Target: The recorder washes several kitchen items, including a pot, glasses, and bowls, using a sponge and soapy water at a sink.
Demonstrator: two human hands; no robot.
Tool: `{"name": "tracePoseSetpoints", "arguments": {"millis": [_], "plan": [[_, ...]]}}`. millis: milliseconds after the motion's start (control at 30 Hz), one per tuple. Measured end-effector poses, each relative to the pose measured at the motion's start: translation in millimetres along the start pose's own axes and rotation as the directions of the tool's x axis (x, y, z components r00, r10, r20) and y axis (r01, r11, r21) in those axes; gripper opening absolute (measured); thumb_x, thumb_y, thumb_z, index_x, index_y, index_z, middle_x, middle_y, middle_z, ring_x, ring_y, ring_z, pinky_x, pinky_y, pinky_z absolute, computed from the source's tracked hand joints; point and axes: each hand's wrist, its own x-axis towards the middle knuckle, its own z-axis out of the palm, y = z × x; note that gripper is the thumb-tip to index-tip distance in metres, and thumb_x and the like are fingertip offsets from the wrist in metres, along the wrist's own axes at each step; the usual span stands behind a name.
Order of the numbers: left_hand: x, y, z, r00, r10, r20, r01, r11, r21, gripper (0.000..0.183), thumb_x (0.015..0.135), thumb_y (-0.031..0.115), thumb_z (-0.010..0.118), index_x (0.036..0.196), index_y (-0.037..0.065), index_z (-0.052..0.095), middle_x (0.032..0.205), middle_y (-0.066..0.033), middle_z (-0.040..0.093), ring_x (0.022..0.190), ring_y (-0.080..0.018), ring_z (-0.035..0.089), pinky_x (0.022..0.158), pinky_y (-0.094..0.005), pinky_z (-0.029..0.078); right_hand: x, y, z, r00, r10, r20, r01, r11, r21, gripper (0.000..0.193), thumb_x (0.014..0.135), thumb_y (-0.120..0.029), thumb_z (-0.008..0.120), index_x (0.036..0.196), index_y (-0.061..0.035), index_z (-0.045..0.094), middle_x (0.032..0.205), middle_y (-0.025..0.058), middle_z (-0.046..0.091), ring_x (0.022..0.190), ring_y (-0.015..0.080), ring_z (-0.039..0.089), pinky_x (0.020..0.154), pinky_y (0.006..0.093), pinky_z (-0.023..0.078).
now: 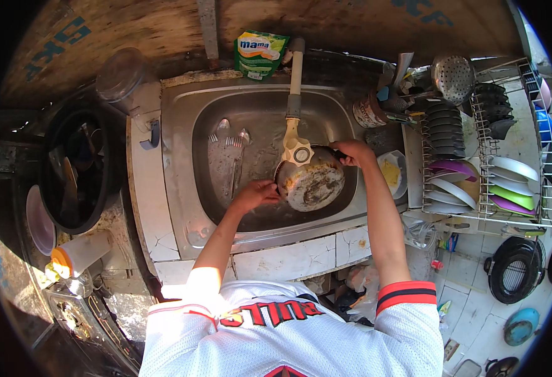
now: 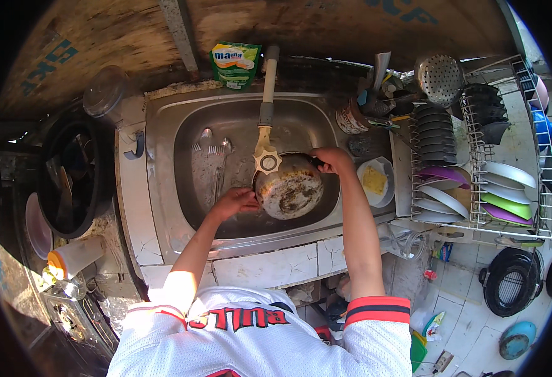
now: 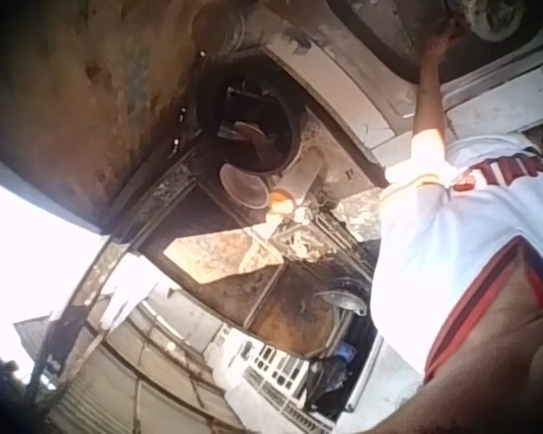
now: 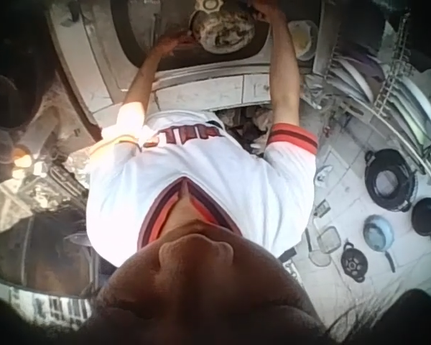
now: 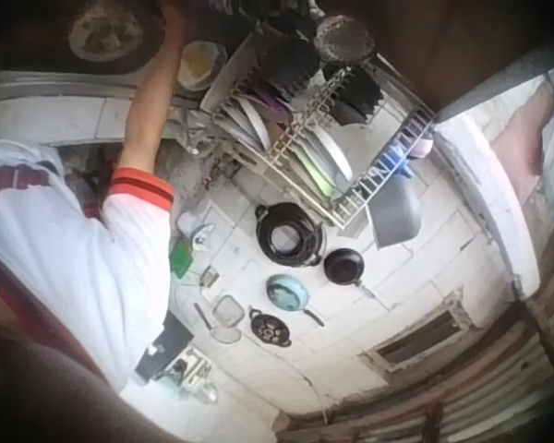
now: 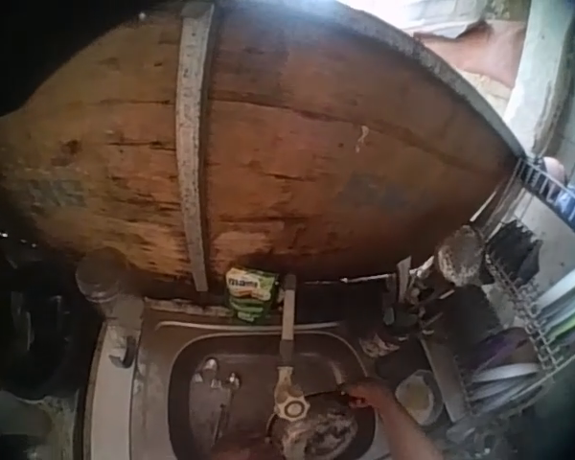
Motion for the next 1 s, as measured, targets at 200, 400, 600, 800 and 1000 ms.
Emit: {"name": "tracePoseSetpoints", "arguments": {"millis": [200, 400, 600, 800, 1000], "plan": [[-5, -14, -19, 0.991, 0.069, -0.11, -0.063, 0.996, 0.062, 0.03, 0.096, 0.021, 0.053, 0.115, -0.002, 0.054, 0.089, -0.0122, 0.061, 0.077, -0.0224, 0.066, 0.072, -0.0326, 0.057, 28, 31, 19, 0.937, -0.349, 0.034, 0.346, 0.936, 0.063, 0.04, 0.09, -0.039, 0.059, 0.066, -0.0072, 0.058, 0.053, 0.0008, 0.049, 0.042, 0.0073, 0.039, 0.038, 0.023, 0.029], [-41, 28, -30, 0.951, 0.234, -0.199, -0.164, 0.934, 0.316, 0.026, 0.096, 0.023, 0.052, 0.101, -0.002, 0.059, 0.073, -0.0075, 0.059, 0.063, -0.0157, 0.063, 0.057, -0.0285, 0.055, 30, 43, 52, 0.814, -0.57, 0.111, 0.549, 0.818, 0.173, 0.033, 0.086, -0.035, 0.064, 0.07, -0.0069, 0.064, 0.055, 0.0005, 0.051, 0.045, 0.0089, 0.04, 0.043, 0.0259, 0.031], [-30, 41, -10, 0.938, 0.273, -0.213, -0.147, 0.872, 0.467, 0.027, 0.096, 0.023, 0.053, 0.098, -0.002, 0.061, 0.065, -0.0051, 0.058, 0.056, -0.0127, 0.06, 0.052, -0.0267, 0.051, 66, 56, 66, 0.907, -0.418, -0.055, 0.418, 0.875, 0.245, 0.02, 0.084, -0.02, 0.058, 0.067, -0.0096, 0.061, 0.057, -0.0004, 0.049, 0.048, 0.0089, 0.04, 0.044, 0.0277, 0.029], [-14, 46, 1, 0.862, 0.427, -0.274, -0.241, 0.819, 0.52, 0.026, 0.095, 0.022, 0.053, 0.09, -0.001, 0.064, 0.056, -0.0034, 0.056, 0.047, -0.0096, 0.055, 0.045, -0.0253, 0.043, 91, 79, 55, 0.943, -0.331, -0.034, 0.321, 0.878, 0.356, 0.02, 0.082, -0.016, 0.057, 0.063, -0.0101, 0.054, 0.057, -0.0011, 0.047, 0.046, 0.0096, 0.039, 0.042, 0.0278, 0.028], [-12, 66, -10, 0.838, 0.389, -0.384, -0.199, 0.871, 0.449, 0.028, 0.093, 0.023, 0.055, 0.086, -0.002, 0.064, 0.055, -0.0037, 0.054, 0.044, -0.0102, 0.053, 0.043, -0.0262, 0.042, 94, 79, 77, 0.949, -0.314, -0.015, 0.297, 0.879, 0.373, 0.019, 0.083, -0.015, 0.058, 0.065, -0.0108, 0.054, 0.058, -0.0012, 0.046, 0.048, 0.0096, 0.04, 0.041, 0.0279, 0.031]]}}
